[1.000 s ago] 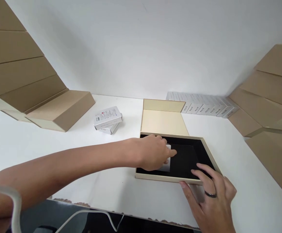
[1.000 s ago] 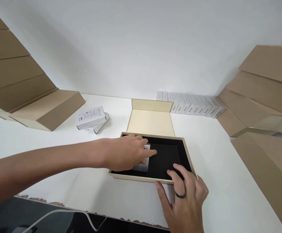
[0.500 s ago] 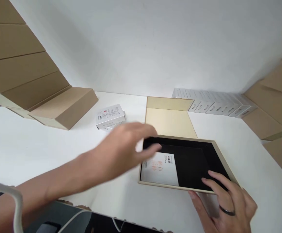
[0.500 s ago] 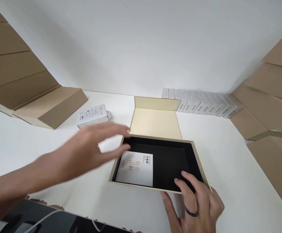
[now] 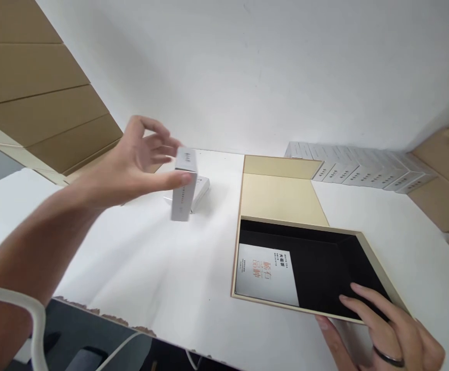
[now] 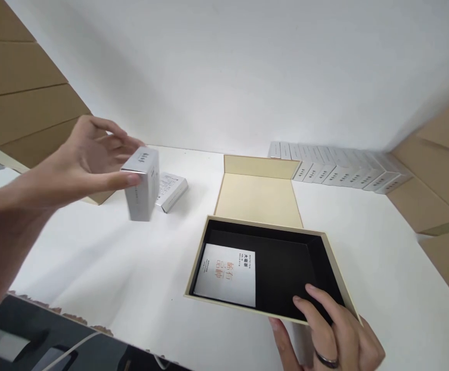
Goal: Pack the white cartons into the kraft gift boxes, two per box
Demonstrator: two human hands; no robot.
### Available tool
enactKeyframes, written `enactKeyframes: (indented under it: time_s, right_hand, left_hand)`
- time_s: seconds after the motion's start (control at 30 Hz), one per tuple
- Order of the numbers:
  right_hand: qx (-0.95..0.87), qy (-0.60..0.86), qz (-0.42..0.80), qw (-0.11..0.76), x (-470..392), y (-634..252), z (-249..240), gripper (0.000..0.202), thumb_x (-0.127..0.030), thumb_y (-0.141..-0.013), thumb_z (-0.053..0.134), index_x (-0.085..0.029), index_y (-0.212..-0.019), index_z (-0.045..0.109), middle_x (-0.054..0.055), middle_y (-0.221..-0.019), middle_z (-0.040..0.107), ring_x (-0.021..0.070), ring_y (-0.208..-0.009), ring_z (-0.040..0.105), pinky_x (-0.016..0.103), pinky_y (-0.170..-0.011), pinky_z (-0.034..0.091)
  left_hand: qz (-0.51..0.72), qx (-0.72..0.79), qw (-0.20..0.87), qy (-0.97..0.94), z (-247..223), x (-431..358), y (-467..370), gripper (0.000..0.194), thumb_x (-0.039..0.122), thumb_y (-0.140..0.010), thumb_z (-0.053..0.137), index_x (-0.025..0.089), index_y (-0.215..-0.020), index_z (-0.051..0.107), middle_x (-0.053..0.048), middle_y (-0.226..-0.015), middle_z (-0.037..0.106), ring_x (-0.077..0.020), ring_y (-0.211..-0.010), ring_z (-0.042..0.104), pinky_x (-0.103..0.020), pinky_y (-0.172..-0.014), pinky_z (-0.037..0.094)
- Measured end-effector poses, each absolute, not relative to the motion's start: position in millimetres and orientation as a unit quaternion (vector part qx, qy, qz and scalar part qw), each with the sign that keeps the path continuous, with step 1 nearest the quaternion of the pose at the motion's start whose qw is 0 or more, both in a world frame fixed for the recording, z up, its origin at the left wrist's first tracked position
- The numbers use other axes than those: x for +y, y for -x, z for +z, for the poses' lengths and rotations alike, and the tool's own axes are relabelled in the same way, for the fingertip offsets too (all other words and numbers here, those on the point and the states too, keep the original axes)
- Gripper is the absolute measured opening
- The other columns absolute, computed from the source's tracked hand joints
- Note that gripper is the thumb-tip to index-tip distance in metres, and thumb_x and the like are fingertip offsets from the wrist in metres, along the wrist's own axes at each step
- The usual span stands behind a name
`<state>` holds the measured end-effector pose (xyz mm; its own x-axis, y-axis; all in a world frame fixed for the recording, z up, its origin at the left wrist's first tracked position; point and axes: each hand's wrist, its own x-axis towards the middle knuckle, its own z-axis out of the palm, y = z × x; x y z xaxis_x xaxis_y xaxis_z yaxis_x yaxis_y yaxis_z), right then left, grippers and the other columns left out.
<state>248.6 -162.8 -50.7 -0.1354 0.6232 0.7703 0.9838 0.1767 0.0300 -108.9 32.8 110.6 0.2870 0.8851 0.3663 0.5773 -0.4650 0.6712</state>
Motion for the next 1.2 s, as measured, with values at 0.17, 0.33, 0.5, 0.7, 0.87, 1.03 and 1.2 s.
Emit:
enactKeyframes:
  time_s: [0.17, 0.33, 0.5, 0.7, 0.87, 1.03, 1.2]
  right_hand:
    - [-0.692, 0.590, -0.258, 0.327, -163.6, -245.4, -51.7, 0.035, -0.045, -0.097, 0.062, -0.013, -0.112, 0.063, 0.020, -0.118, 0.067, 0.0313, -0.093, 0.066, 0.049, -0.090, 0.042]
    - [-0.689, 0.592, -0.254, 0.331, -164.9, -248.2, -55.5, 0.037, -0.047, -0.096, 0.062, -0.014, -0.113, 0.063, 0.020, -0.118, 0.067, 0.0322, -0.098, 0.065, 0.050, -0.093, 0.040]
    - [-0.692, 0.597, -0.238, 0.327, -166.6, -247.0, -55.3, 0.036, -0.048, -0.098, 0.060, -0.015, -0.112, 0.063, 0.019, -0.119, 0.066, 0.0323, -0.102, 0.063, 0.051, -0.097, 0.038]
    - [-0.692, 0.588, -0.257, 0.330, -163.3, -245.3, -53.8, 0.035, -0.046, -0.097, 0.063, -0.015, -0.111, 0.063, 0.019, -0.118, 0.067, 0.0316, -0.100, 0.063, 0.050, -0.094, 0.040]
    - [-0.695, 0.588, -0.249, 0.331, -164.5, -244.9, -51.8, 0.033, -0.044, -0.097, 0.063, -0.014, -0.111, 0.064, 0.020, -0.119, 0.067, 0.0314, -0.100, 0.064, 0.050, -0.092, 0.041]
    - [-0.695, 0.585, -0.255, 0.331, -166.1, -247.4, -52.7, 0.032, -0.043, -0.096, 0.065, -0.015, -0.112, 0.064, 0.019, -0.120, 0.066, 0.0319, -0.101, 0.063, 0.050, -0.093, 0.041]
    - [-0.696, 0.585, -0.251, 0.331, -165.7, -249.0, -55.2, 0.033, -0.043, -0.095, 0.066, -0.015, -0.112, 0.064, 0.019, -0.120, 0.066, 0.0320, -0.102, 0.063, 0.049, -0.094, 0.041]
  left_hand:
    - [0.339, 0.315, 0.296, -0.836, 100.5, -0.6, 24.6, 0.050, 0.039, -0.081, 0.083, 0.026, -0.122, 0.058, -0.007, -0.125, 0.064, -0.0221, -0.105, 0.067, -0.037, -0.089, 0.057]
    - [0.107, 0.186, 0.168, -0.962, 79.2, -26.5, -43.1, 0.036, 0.044, -0.090, 0.077, 0.016, -0.112, 0.070, -0.018, -0.129, 0.061, -0.0264, -0.100, 0.068, -0.040, -0.086, 0.058]
    - [-0.100, 0.221, 0.210, -0.947, 85.3, -20.2, -58.8, 0.056, 0.069, -0.096, 0.053, 0.018, -0.105, 0.074, -0.013, -0.105, 0.069, -0.0289, -0.089, 0.069, -0.037, -0.066, 0.055]
    - [0.072, 0.263, 0.226, -0.935, 86.7, -26.2, -27.0, 0.049, 0.061, -0.097, 0.059, 0.020, -0.122, 0.069, -0.012, -0.123, 0.069, -0.0281, -0.110, 0.068, -0.038, -0.092, 0.055]
    - [0.165, 0.370, 0.174, -0.897, 70.8, -27.4, 21.1, 0.078, 0.066, -0.077, 0.079, 0.017, -0.134, 0.057, -0.015, -0.142, 0.061, -0.0341, -0.129, 0.058, -0.044, -0.102, 0.051]
    - [0.084, 0.277, 0.152, -0.945, 63.5, -39.2, 11.4, 0.100, 0.062, -0.060, 0.092, 0.011, -0.136, 0.051, -0.019, -0.138, 0.062, -0.0389, -0.140, 0.048, -0.049, -0.119, 0.036]
    - [-0.064, 0.288, 0.174, -0.940, 76.9, -36.0, -29.9, 0.073, 0.051, -0.069, 0.088, 0.013, -0.121, 0.054, -0.009, -0.100, 0.070, -0.0307, -0.100, 0.066, -0.040, -0.088, 0.053]
